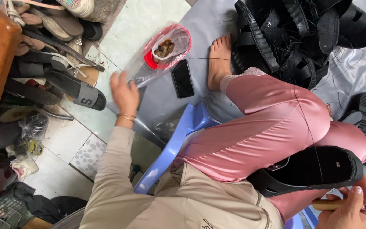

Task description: The person sits cross-legged on a low chair and sews a black shoe using a needle and thread. They repeatedly pull the thread through the shoe sole and use a hammer to tap the needle into the material.

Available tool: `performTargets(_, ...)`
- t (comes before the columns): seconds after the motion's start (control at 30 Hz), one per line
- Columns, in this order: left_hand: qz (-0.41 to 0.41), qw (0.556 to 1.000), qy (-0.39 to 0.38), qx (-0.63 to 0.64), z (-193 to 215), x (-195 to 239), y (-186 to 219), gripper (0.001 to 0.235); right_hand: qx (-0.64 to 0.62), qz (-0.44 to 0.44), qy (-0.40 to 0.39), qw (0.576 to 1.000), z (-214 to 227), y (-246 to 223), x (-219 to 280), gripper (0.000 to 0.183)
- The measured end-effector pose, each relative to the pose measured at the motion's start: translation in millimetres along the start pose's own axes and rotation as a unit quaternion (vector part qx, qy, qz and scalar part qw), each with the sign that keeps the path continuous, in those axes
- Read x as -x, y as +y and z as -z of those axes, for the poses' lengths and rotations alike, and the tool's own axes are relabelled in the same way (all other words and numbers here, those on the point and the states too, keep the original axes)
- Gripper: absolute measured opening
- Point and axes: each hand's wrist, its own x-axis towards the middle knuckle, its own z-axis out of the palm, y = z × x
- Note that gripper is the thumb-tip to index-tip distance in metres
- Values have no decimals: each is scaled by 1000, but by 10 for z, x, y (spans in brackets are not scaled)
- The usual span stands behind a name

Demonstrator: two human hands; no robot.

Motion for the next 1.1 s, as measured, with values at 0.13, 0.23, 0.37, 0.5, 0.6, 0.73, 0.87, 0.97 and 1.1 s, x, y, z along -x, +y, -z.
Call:
performTargets(0.13,-224,974,-29,31,-322,-161,695,37,-28,-16,12,999,-40,16,-30,19)
performTargets(0.23,-196,973,-116,-20,-672,-181,1477,58,-34,-10,3,999,-89,-51,-6,20)
performTargets(0.37,-275,917,-287,-30,-1188,-52,2135,71,-11,5,22,1000,-93,-31,-1,22)
performTargets(0.5,-332,931,-152,-17,-1300,-102,2116,55,-1,-21,34,999,-161,-180,77,26)
performTargets(0.6,-213,960,-155,91,-1339,-217,1718,30,-31,-21,50,998,-163,-119,24,23)
performTargets(0.73,-211,973,-28,-93,-1461,-391,814,16,-26,-11,38,999,-157,-60,-52,21)
performTargets(0.87,-165,970,-118,-137,-1355,-592,621,22,-19,18,39,999,-165,-29,-104,26)
performTargets(0.97,-343,909,-151,-179,-1550,-700,626,26,-50,40,40,997,-143,99,-181,31)
performTargets(1.1,-394,869,-221,-202,-1671,-840,619,22,-23,11,75,997,-191,-56,-64,25)
